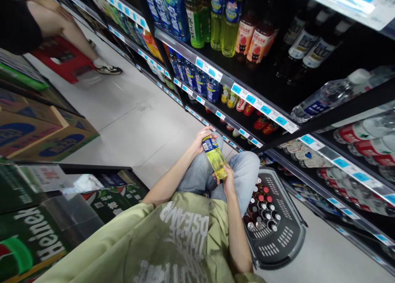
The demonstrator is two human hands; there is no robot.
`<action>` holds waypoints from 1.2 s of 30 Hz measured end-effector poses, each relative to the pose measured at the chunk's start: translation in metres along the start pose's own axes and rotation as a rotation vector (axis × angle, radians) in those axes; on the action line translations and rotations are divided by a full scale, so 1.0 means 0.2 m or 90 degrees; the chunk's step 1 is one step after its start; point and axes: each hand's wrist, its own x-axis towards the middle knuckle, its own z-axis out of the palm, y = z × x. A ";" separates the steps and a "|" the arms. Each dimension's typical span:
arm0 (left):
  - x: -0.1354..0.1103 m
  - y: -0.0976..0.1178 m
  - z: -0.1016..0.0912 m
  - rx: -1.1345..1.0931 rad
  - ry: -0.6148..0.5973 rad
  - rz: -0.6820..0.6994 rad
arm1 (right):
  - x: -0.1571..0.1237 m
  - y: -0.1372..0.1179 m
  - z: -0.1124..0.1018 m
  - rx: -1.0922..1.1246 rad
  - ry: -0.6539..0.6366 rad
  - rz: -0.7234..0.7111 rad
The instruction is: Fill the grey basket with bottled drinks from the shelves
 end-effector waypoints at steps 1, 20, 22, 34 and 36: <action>0.00 0.00 0.00 0.000 -0.001 0.001 | 0.00 0.00 0.01 -0.002 0.006 -0.002; -0.34 -0.06 -0.08 0.142 0.015 0.141 | -0.14 0.04 0.08 -0.571 0.103 -0.302; -0.43 -0.05 -0.10 0.163 -0.012 0.133 | -0.16 0.05 0.06 -0.565 0.084 -0.320; -0.75 -0.08 0.04 0.486 -0.105 0.227 | -0.33 -0.04 0.11 -0.498 0.028 -0.498; -0.77 -0.11 0.05 0.514 -0.107 0.192 | -0.46 -0.09 0.11 -0.469 0.076 -0.528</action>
